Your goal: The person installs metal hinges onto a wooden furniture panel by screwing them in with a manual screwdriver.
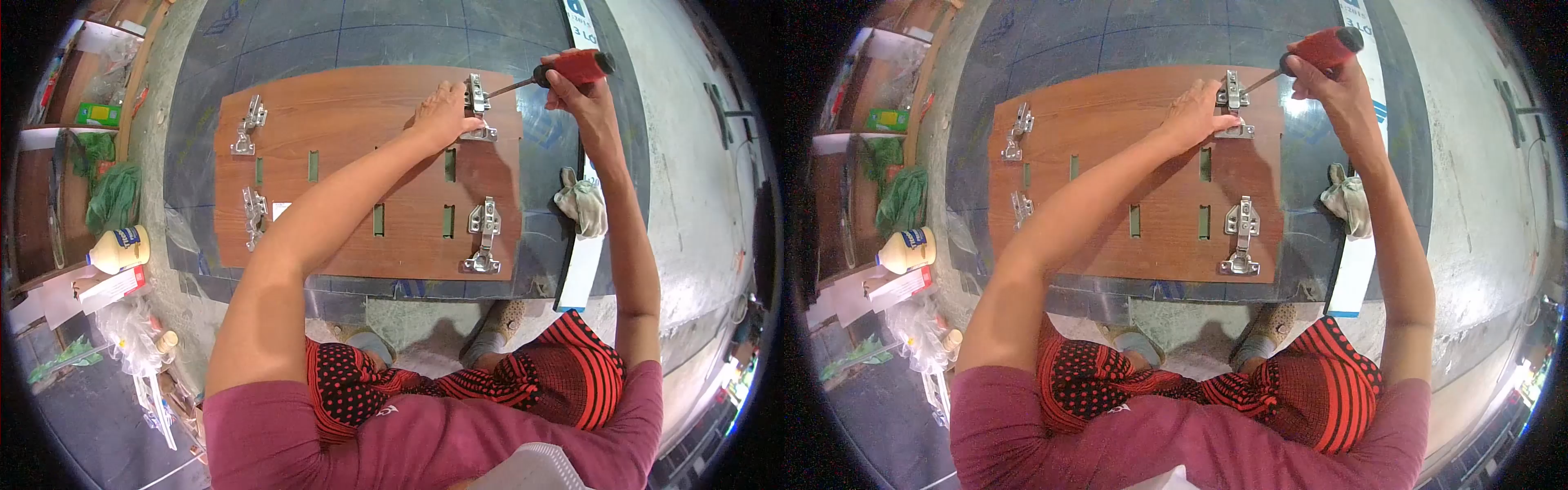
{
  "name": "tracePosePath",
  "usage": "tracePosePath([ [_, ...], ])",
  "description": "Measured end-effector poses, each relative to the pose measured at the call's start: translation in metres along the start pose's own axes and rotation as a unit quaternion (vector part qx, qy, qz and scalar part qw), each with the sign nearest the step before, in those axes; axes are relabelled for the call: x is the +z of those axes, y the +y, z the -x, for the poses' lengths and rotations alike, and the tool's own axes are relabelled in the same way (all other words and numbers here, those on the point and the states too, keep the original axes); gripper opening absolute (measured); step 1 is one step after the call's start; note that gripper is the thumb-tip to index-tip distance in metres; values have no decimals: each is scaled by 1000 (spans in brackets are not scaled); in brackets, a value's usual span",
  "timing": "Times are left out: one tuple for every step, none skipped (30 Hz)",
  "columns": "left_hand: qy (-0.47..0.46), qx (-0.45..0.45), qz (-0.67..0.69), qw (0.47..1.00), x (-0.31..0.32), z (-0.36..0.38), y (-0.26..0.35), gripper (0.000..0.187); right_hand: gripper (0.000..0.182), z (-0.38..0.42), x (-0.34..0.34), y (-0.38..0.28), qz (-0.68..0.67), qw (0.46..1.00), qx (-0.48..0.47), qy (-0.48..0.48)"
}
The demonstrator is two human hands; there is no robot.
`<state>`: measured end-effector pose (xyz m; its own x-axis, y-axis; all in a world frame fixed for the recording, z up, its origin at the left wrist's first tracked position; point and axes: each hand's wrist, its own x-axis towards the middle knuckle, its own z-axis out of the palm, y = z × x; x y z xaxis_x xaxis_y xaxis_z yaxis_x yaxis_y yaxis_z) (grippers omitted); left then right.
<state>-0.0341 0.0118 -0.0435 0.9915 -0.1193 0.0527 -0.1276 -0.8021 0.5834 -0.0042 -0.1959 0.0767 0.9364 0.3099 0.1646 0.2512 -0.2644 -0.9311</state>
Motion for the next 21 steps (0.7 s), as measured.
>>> tracePosePath([
  [-3, -3, -3, 1000, -1, 0, 1, 61, 28, 1, 2, -2, 0, 1000, 0, 1],
  [-7, -5, -5, 1000, -2, -1, 2, 60, 29, 3, 5, -4, -55, 998, -7, 12],
  [-7, -3, -4, 1000, -1, -2, 2, 60, 31, 3, 7, -7, -109, 994, -15, 24],
  [-10, -5, -5, 1000, 0, -3, 1, 60, 31, 2, 2, -2, -109, 994, -15, 26],
  [-14, -8, -5, 1000, 1, -2, 0, 61, 37, -1, -5, 7, -61, 998, -4, 5],
  [-14, -8, -5, 1000, 1, -2, 1, 61, 43, -2, -8, 10, -14, 1000, 6, -16],
  [-12, -5, -9, 1000, 1, -2, 1, 61, 43, -3, -7, 14, -14, 1000, 6, -16],
  [-10, -3, -13, 1000, 0, -1, 1, 61, 44, -3, -6, 16, 28, 999, 24, 13],
  [-8, -3, -13, 1000, 1, -2, 0, 61, 45, -4, -4, 15, 68, 996, 41, 42],
  [-10, -5, -13, 1000, 2, -1, 0, 62, 45, -3, -3, 12, 68, 996, 39, 42],
  [-12, -7, -14, 1000, 2, -2, -1, 63, 44, -1, -2, 7, 16, 998, 31, 45],
  [-9, -7, -15, 1000, 1, -2, 0, 63, 43, 0, -1, 3, -37, 998, 23, 48],
  [-9, -8, -17, 1000, 1, -1, 1, 62, 43, 0, -2, 3, -37, 998, 19, 47],
  [-9, -9, -18, 1000, 1, -1, 1, 62, 41, 1, -4, 4, -27, 999, 16, 35],
  [-8, -9, -19, 1000, 0, -1, 1, 62, 40, 2, -5, 4, -16, 1000, 14, 23],
  [-8, -10, -16, 1000, 0, -1, 2, 62, 37, 6, -5, 2, -15, 1000, 11, 18],
  [-10, -11, -14, 1000, 0, 0, 2, 62, 37, 8, -5, 0, -16, 1000, 13, 18],
  [-12, -11, -14, 1000, 1, 1, 2, 62, 36, 10, -5, 0, -11, 1000, 15, 15],
  [-11, -10, -11, 1000, 0, 1, 2, 62, 35, 11, -5, -1, -6, 1000, 15, 12],
  [-8, -9, -9, 1000, 0, 0, 2, 62, 35, 11, -4, -1, -5, 1000, 15, 13],
  [-9, -8, -8, 1000, 0, 0, 2, 62, 34, 12, -3, 0, -3, 1000, 8, 13],
])
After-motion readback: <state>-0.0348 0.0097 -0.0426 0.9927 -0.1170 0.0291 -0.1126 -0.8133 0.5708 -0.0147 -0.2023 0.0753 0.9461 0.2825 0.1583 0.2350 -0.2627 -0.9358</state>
